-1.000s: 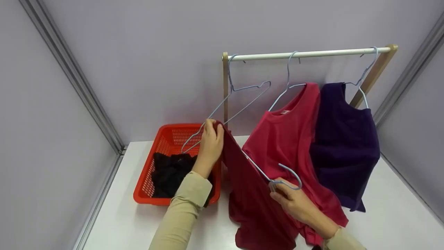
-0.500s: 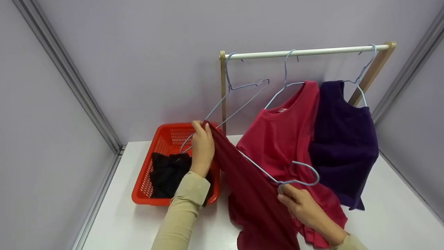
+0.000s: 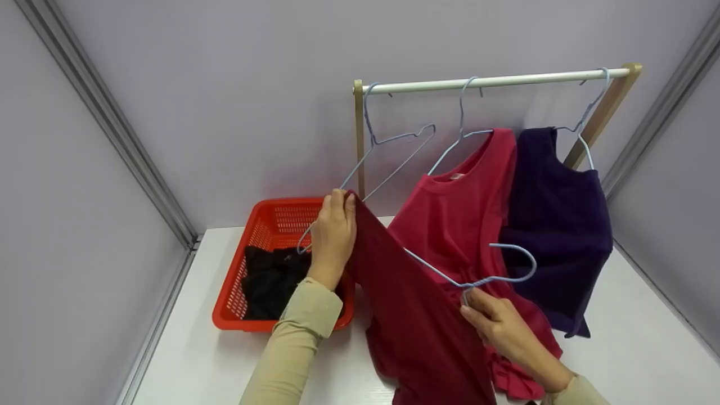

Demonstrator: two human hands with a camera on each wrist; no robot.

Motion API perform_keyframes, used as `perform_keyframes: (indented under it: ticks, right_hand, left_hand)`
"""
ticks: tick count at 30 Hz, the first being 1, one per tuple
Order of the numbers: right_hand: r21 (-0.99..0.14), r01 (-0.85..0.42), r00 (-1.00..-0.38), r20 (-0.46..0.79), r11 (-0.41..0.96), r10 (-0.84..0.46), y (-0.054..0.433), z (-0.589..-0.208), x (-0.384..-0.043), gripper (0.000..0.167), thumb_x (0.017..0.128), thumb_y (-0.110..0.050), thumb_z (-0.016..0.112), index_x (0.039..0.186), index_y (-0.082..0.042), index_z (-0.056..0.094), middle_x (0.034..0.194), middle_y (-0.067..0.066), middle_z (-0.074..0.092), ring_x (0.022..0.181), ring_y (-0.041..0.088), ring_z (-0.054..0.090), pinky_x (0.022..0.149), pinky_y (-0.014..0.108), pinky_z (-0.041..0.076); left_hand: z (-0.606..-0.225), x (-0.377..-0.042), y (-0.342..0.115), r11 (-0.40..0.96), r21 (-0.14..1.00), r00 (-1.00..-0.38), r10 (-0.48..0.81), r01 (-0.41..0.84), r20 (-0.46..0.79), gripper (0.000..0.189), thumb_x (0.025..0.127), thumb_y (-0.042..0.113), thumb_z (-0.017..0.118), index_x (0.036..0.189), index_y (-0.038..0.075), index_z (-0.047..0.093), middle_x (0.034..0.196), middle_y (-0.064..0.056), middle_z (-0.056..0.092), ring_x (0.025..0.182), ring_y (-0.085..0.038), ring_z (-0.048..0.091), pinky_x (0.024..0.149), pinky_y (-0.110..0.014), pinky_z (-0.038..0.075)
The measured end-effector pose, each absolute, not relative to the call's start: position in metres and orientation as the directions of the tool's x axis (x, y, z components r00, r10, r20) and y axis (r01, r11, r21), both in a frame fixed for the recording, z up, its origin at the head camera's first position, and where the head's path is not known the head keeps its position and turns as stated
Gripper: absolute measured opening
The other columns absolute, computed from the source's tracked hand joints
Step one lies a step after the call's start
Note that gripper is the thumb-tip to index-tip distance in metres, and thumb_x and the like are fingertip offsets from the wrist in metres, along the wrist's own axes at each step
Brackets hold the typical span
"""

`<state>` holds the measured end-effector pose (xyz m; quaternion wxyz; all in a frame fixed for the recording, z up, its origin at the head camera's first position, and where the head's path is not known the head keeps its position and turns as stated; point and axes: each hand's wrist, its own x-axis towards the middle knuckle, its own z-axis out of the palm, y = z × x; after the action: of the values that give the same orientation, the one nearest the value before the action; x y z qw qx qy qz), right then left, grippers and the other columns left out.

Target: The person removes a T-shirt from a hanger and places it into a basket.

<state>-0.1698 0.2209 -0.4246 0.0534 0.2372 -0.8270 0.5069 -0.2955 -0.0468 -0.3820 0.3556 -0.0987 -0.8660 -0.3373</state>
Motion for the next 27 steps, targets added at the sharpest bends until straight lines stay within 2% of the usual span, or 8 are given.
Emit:
perform_keyframes:
  ticks: [5, 7, 10, 13, 16, 22, 25, 27]
  right_hand:
    - [-0.817, -0.428, -0.895, 0.325, 0.386, -0.305, 0.221, -0.419, -0.172, 0.021, 0.094, -0.003, 0.053, 0.075, -0.007, 0.044, 0.051, 0.014, 0.041, 0.04, -0.005, 0.038, 0.033, 0.021, 0.037]
    - [-0.832, -0.406, -0.904, 0.304, 0.378, -0.3, 0.222, -0.418, -0.173, 0.019, 0.095, -0.004, 0.052, 0.077, -0.006, 0.046, 0.051, 0.014, 0.041, 0.04, -0.004, 0.04, 0.033, 0.024, 0.038]
    - [-0.859, -0.375, -0.91, 0.27, 0.349, -0.314, 0.222, -0.417, -0.174, 0.016, 0.096, -0.004, 0.05, 0.08, -0.004, 0.047, 0.054, 0.017, 0.041, 0.041, -0.003, 0.041, 0.033, 0.025, 0.039]
    - [-0.874, -0.369, -0.906, 0.262, 0.317, -0.332, 0.222, -0.417, -0.175, 0.016, 0.096, -0.004, 0.049, 0.081, -0.002, 0.046, 0.055, 0.019, 0.04, 0.043, -0.002, 0.041, 0.033, 0.024, 0.038]
    - [-0.87, -0.384, -0.896, 0.271, 0.308, -0.353, 0.223, -0.42, -0.175, 0.017, 0.096, -0.005, 0.05, 0.08, -0.002, 0.045, 0.055, 0.018, 0.039, 0.044, -0.003, 0.04, 0.033, 0.024, 0.038]
    - [-0.818, -0.486, -0.854, 0.37, 0.307, -0.365, 0.232, -0.427, -0.173, 0.019, 0.094, 0.003, 0.05, 0.077, -0.005, 0.045, 0.052, 0.014, 0.04, 0.04, -0.004, 0.041, 0.035, 0.023, 0.038]
    - [-0.796, -0.517, -0.846, 0.418, 0.316, -0.333, 0.238, -0.428, -0.172, 0.021, 0.092, 0.006, 0.051, 0.075, -0.005, 0.045, 0.05, 0.011, 0.039, 0.039, -0.004, 0.04, 0.034, 0.022, 0.035]
    - [-0.793, -0.506, -0.852, 0.401, 0.339, -0.336, 0.24, -0.428, -0.171, 0.023, 0.092, 0.004, 0.052, 0.073, -0.006, 0.044, 0.05, 0.011, 0.039, 0.039, -0.004, 0.039, 0.035, 0.021, 0.035]
  left_hand:
    - [-0.382, -0.294, -0.054, 0.566, 0.671, -0.842, 0.079, 0.479, 0.534, 0.079, 0.086, 0.071, 0.019, 0.11, 0.006, 0.058, 0.107, -0.015, 0.051, 0.098, -0.028, 0.052, 0.086, -0.043, 0.047]
    - [-0.383, -0.294, -0.059, 0.492, 0.711, -0.853, 0.15, 0.503, 0.5, 0.074, 0.09, 0.067, 0.026, 0.115, 0.006, 0.059, 0.117, -0.017, 0.049, 0.112, -0.031, 0.048, 0.098, -0.048, 0.041]
    - [-0.386, -0.295, -0.065, 0.445, 0.706, -0.832, 0.232, 0.551, 0.503, 0.046, 0.098, 0.043, 0.045, 0.119, 0.006, 0.061, 0.128, -0.022, 0.045, 0.124, -0.034, 0.042, 0.106, -0.051, 0.036]
    - [-0.389, -0.296, -0.068, 0.451, 0.657, -0.789, 0.225, 0.604, 0.571, 0.023, 0.094, 0.015, 0.058, 0.112, 0.004, 0.066, 0.126, -0.025, 0.049, 0.12, -0.036, 0.049, 0.102, -0.05, 0.041]
    - [-0.389, -0.298, -0.068, 0.434, 0.666, -0.772, 0.122, 0.606, 0.623, 0.017, 0.092, 0.004, 0.058, 0.104, 0.0, 0.068, 0.117, -0.024, 0.059, 0.111, -0.034, 0.058, 0.095, -0.044, 0.048]
    - [-0.386, -0.298, -0.076, 0.437, 0.801, -0.857, -0.119, 0.409, 0.502, 0.019, 0.098, 0.006, 0.048, 0.107, -0.001, 0.063, 0.102, -0.019, 0.068, 0.083, -0.024, 0.059, 0.076, -0.034, 0.047]
    - [-0.388, -0.297, -0.079, 0.489, 0.81, -0.885, -0.146, 0.324, 0.442, 0.02, 0.1, 0.013, 0.046, 0.104, 0.0, 0.06, 0.087, -0.015, 0.064, 0.074, -0.021, 0.052, 0.071, -0.031, 0.042]
    - [-0.39, -0.297, -0.081, 0.501, 0.817, -0.888, -0.185, 0.284, 0.422, 0.022, 0.101, 0.017, 0.044, 0.094, 0.0, 0.057, 0.073, -0.009, 0.053, 0.068, -0.019, 0.044, 0.067, -0.029, 0.037]
